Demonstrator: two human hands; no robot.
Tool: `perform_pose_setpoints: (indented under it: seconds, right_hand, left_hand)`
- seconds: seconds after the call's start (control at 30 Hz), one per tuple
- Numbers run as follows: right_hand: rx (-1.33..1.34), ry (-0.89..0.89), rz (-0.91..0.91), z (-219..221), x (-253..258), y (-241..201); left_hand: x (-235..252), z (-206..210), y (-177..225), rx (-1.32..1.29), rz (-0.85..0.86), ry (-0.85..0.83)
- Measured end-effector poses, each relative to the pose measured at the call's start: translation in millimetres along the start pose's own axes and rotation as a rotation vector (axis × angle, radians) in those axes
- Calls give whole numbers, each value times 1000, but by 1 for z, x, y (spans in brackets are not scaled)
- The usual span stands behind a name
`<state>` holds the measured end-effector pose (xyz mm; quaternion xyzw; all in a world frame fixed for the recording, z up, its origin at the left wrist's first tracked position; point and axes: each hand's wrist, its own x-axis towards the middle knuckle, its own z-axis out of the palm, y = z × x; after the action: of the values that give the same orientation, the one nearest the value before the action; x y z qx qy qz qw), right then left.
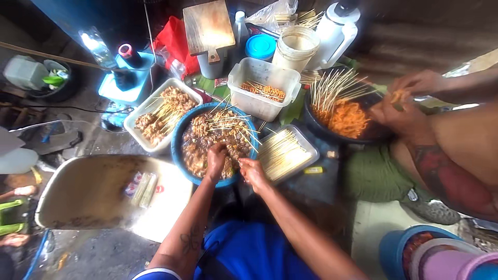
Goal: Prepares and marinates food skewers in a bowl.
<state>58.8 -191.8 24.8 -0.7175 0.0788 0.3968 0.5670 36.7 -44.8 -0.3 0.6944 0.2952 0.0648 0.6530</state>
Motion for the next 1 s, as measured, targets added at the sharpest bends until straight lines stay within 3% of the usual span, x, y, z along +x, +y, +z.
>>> perform_pose_setpoints:
  seconds: [0.1,0.2,0.37,0.47,0.57,0.73,0.87,1.0]
  right_hand:
    - [-33,-15,-131,7,1,4]
    - [-129,-26,-143,13,-2,4]
    - [-481,31,-242,32,-9,-12]
    - [-502,-6,-241,37,-9,-11]
    - [-478,-62,-281,39,-10,-10]
    - [-415,-131,-186,23,-8,-25]
    - [-321,-44,-160,1,-9,-24]
    - [-264,5,-138,-14,-10,-27]
  left_hand:
    - [-8,9,11,-569,-217,116]
    - [-15,12,22,-691,-297,48]
    - [-9,17,15,-452,-267,180]
    - [-10,14,10,-355,-276,228]
    - [-24,2,22,-233,-284,152]
    - [-17,-48,60,12,-199,24]
    - [30,-99,73,-49,-86,278]
    - [71,-150,79,-328,-300,658]
